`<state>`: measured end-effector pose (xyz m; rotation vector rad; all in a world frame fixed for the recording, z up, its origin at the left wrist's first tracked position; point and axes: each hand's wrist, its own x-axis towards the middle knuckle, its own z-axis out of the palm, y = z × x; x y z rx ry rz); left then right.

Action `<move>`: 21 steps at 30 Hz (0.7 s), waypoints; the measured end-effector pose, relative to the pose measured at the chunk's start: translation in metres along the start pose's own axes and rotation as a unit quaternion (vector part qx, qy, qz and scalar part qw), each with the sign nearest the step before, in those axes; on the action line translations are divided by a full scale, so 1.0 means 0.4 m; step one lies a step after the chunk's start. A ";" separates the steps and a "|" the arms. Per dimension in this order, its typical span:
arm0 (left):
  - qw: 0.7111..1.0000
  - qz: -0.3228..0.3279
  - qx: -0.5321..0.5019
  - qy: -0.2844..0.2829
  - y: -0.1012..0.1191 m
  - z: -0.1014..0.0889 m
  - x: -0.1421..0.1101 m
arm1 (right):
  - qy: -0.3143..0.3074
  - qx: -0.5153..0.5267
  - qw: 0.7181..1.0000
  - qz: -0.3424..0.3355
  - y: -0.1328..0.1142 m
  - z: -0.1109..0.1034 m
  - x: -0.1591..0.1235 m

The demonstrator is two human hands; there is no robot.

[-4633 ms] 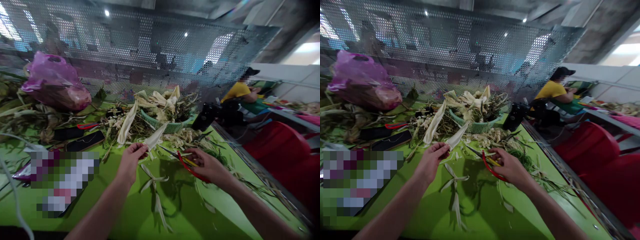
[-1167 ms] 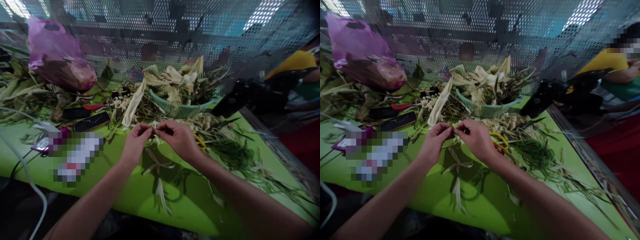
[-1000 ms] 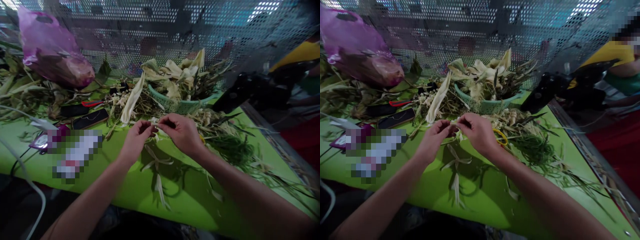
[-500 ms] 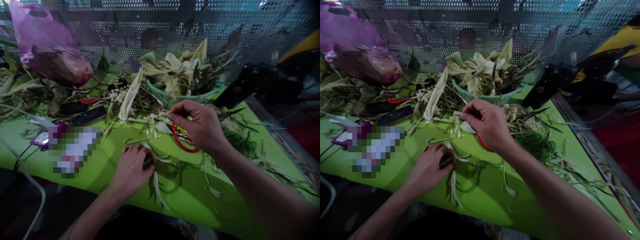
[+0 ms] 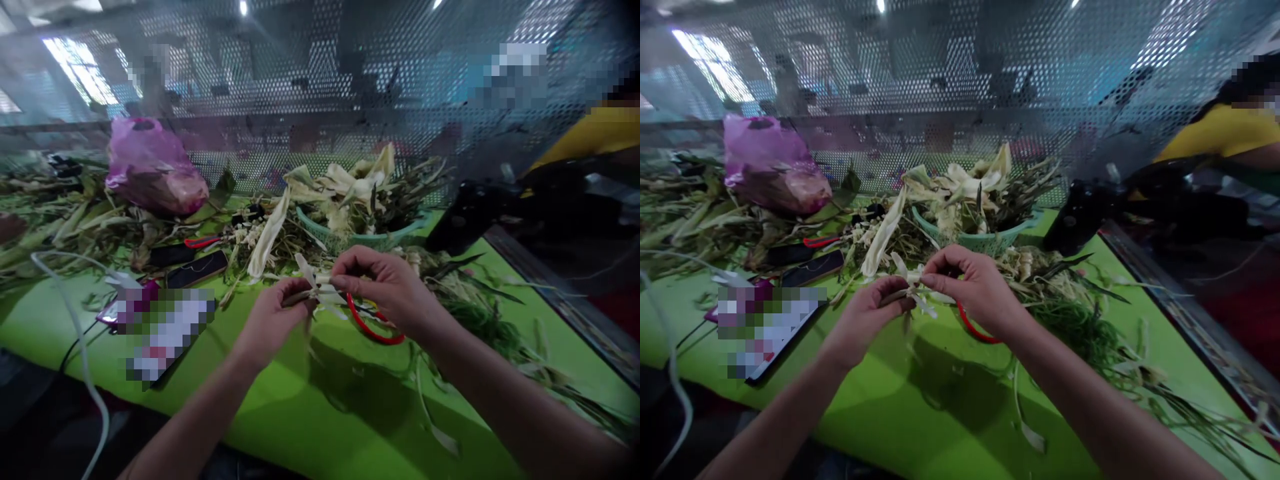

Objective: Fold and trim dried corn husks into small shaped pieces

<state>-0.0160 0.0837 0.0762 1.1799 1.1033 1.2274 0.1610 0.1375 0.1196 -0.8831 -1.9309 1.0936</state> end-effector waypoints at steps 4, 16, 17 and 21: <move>1.000 0.014 -0.014 -0.002 0.021 0.019 0.028 | 0.030 -0.027 0.999 -0.006 -0.004 -0.009 0.000; 0.999 0.025 -0.041 0.008 -0.026 0.048 0.050 | 0.051 -0.051 0.997 0.017 0.021 0.000 0.003; 0.999 0.024 -0.044 0.011 -0.030 0.047 0.050 | 0.047 -0.044 0.998 0.022 0.022 0.002 0.003; 0.998 0.021 -0.058 0.024 -0.035 0.041 0.043 | 0.023 -0.027 0.998 0.043 0.025 0.011 0.007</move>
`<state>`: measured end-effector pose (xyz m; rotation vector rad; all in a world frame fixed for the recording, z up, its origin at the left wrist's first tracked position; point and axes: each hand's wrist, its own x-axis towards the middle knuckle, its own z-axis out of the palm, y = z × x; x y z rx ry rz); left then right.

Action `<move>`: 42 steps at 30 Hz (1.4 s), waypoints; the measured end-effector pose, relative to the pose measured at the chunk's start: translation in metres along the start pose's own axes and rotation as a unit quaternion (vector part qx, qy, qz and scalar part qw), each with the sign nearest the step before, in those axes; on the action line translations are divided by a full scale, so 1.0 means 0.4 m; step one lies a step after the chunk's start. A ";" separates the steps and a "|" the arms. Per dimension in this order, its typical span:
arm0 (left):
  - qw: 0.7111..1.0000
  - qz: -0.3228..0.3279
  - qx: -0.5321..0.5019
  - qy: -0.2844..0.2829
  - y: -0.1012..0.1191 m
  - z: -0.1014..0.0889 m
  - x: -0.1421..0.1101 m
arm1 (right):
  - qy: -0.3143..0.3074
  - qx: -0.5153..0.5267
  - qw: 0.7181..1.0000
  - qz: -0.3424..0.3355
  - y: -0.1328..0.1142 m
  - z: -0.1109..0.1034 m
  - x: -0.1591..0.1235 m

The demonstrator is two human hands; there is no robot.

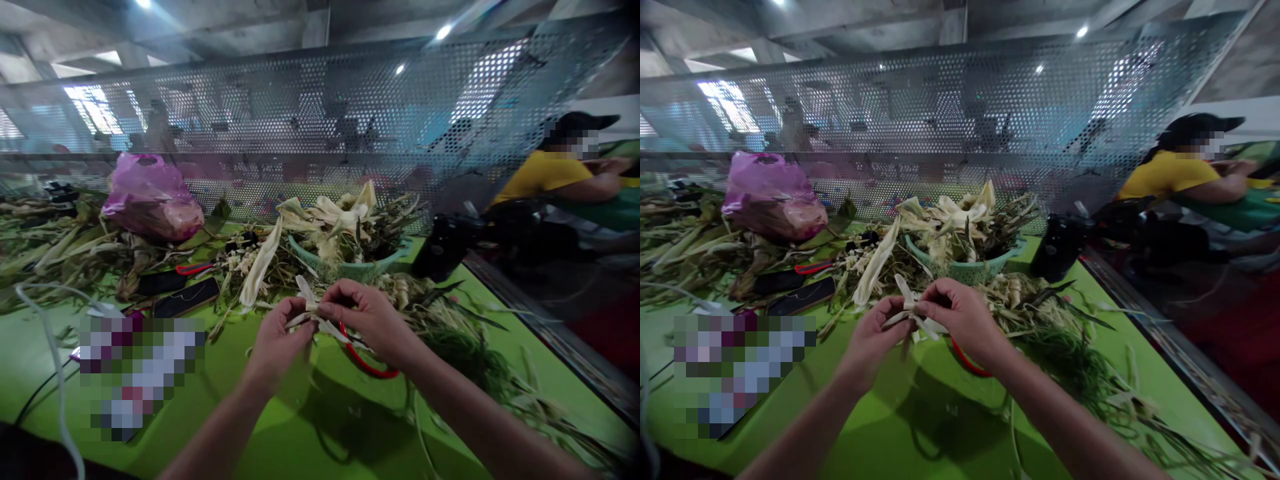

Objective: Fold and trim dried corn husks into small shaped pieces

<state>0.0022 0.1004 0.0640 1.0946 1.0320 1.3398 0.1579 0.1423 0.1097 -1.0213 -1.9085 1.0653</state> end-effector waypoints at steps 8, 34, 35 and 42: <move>0.999 0.014 -0.031 -0.018 -0.004 -0.008 -0.006 | -0.010 -0.012 1.000 -0.003 0.006 0.015 -0.001; 0.983 -0.039 -0.172 0.050 -0.024 0.013 -0.012 | -0.017 -0.256 0.963 -0.087 -0.018 0.012 -0.012; 0.981 -0.041 -0.181 0.055 -0.025 0.013 -0.012 | -0.019 -0.256 0.962 -0.089 -0.018 0.013 -0.012; 0.974 -0.035 -0.209 0.078 -0.030 0.012 -0.008 | 0.009 -0.166 0.983 -0.075 -0.014 0.009 -0.002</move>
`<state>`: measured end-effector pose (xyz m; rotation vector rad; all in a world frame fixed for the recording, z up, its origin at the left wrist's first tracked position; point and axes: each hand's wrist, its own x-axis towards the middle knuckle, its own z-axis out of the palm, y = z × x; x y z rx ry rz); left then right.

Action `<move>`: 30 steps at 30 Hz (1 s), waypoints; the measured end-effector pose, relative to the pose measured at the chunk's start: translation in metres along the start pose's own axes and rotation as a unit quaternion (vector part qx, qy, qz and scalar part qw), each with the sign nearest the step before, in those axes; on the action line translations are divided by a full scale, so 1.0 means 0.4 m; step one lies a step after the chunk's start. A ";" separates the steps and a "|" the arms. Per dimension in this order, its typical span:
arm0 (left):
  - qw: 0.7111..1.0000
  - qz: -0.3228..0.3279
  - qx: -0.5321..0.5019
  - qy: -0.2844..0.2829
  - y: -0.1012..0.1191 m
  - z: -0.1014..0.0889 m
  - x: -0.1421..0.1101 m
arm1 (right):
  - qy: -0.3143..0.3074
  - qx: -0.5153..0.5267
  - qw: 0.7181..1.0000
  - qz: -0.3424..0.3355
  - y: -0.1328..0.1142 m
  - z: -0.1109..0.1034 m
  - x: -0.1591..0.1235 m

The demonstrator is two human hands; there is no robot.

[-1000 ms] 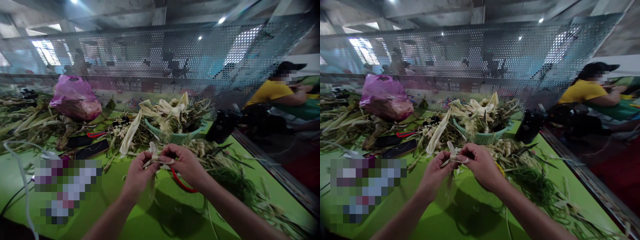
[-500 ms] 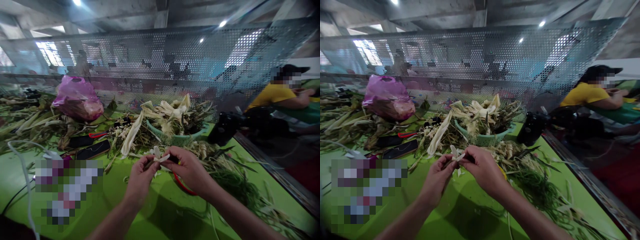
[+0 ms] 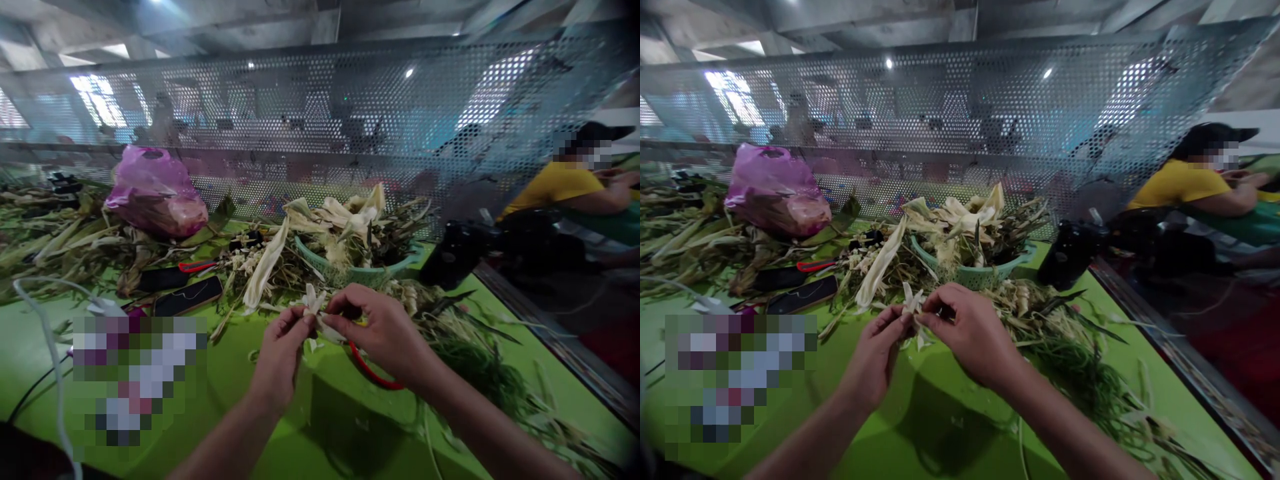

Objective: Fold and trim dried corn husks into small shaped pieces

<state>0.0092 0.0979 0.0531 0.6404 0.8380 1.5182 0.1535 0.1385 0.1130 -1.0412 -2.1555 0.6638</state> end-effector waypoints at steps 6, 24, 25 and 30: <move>1.000 -0.010 0.009 -0.004 0.008 0.004 -0.006 | -0.034 0.114 0.992 0.035 0.003 0.009 0.002; 0.996 0.030 0.084 -0.011 0.013 -0.002 -0.003 | 0.018 -0.085 0.996 -0.014 -0.002 0.038 -0.013; 0.996 0.031 0.081 -0.010 0.014 -0.002 -0.003 | 0.017 -0.088 0.996 -0.015 -0.002 0.038 -0.013; 0.997 0.029 0.073 0.005 0.016 0.001 -0.003 | 0.020 -0.039 0.999 -0.003 0.000 0.033 -0.006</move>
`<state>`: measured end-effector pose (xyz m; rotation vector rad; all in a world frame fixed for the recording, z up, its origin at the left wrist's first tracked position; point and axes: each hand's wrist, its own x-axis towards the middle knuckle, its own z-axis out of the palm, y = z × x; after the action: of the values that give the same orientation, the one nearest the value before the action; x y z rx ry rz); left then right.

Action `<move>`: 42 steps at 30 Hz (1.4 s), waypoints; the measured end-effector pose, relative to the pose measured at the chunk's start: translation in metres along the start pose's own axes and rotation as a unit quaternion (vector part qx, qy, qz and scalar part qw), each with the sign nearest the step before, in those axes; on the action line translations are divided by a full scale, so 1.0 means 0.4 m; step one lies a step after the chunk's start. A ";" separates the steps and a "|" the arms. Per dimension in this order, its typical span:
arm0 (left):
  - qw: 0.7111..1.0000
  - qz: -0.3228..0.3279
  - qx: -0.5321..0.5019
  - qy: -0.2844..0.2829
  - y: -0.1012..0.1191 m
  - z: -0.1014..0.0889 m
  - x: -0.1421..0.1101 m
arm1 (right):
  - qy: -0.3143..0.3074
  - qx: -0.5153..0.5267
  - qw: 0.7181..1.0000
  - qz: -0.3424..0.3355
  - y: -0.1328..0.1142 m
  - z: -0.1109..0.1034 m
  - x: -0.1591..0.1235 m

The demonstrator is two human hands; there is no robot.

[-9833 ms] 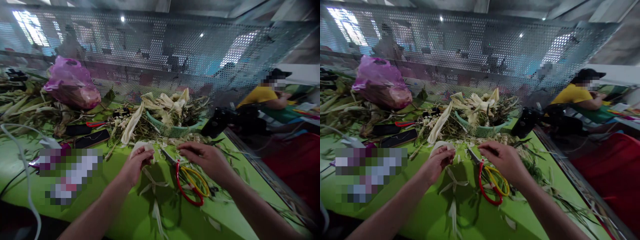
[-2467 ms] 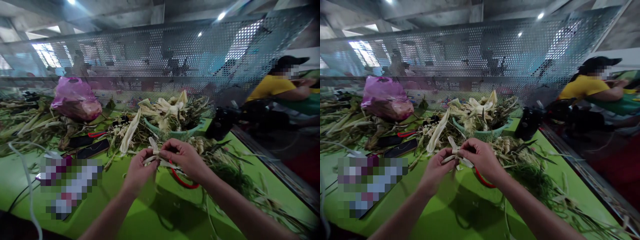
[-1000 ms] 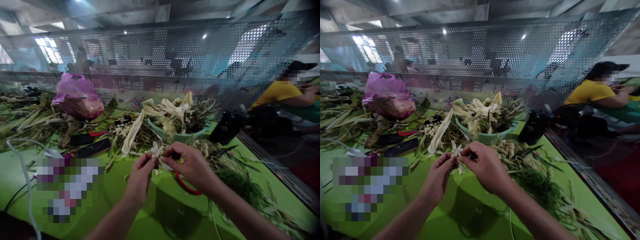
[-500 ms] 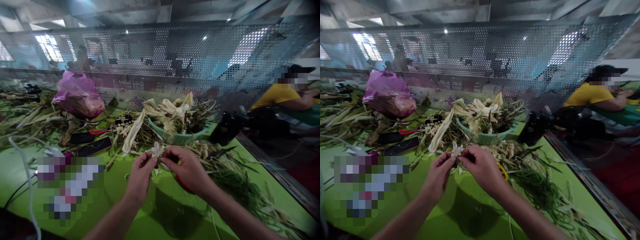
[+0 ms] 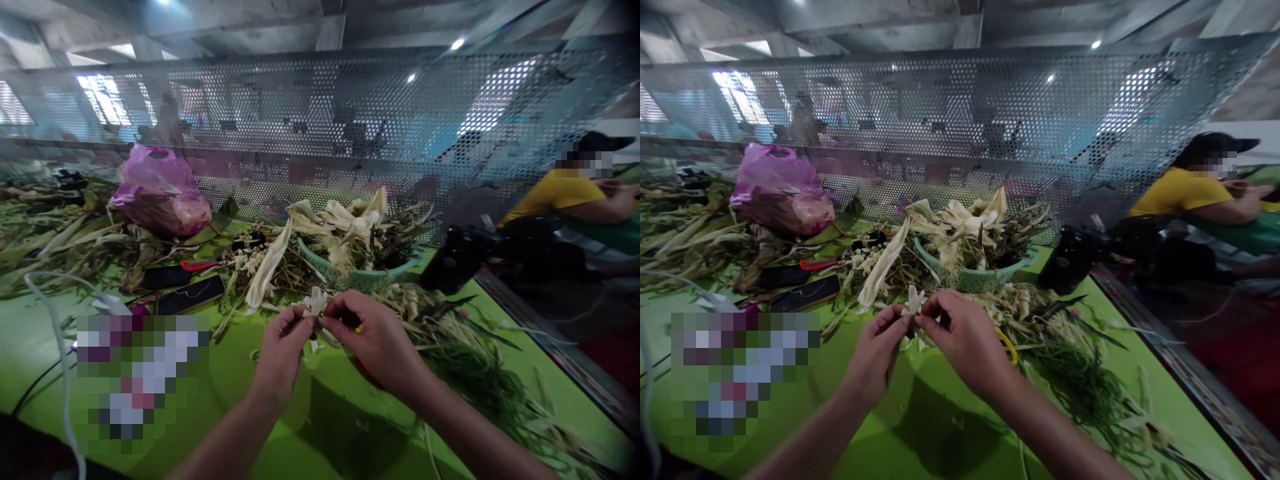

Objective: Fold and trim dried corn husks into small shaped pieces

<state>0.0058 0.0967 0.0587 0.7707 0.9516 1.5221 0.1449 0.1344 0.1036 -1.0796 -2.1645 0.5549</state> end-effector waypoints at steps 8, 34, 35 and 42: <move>0.998 -0.015 0.049 -0.037 -0.001 -0.006 0.004 | -0.004 0.104 0.994 0.020 0.017 0.003 0.009; 0.994 -0.019 0.079 -0.078 0.003 -0.021 0.025 | 0.026 0.064 0.997 -0.015 0.025 0.033 -0.007; 0.992 -0.017 0.091 -0.082 0.006 -0.024 0.027 | 0.023 0.066 0.997 -0.013 0.027 0.035 -0.007; 0.995 -0.023 0.094 -0.030 0.018 -0.037 0.033 | 0.015 0.185 0.982 0.045 0.033 0.043 -0.001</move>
<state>-0.0125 0.1072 0.0579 0.9170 1.0713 1.3756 0.1401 0.1405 0.0834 -0.9734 -1.8936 0.9350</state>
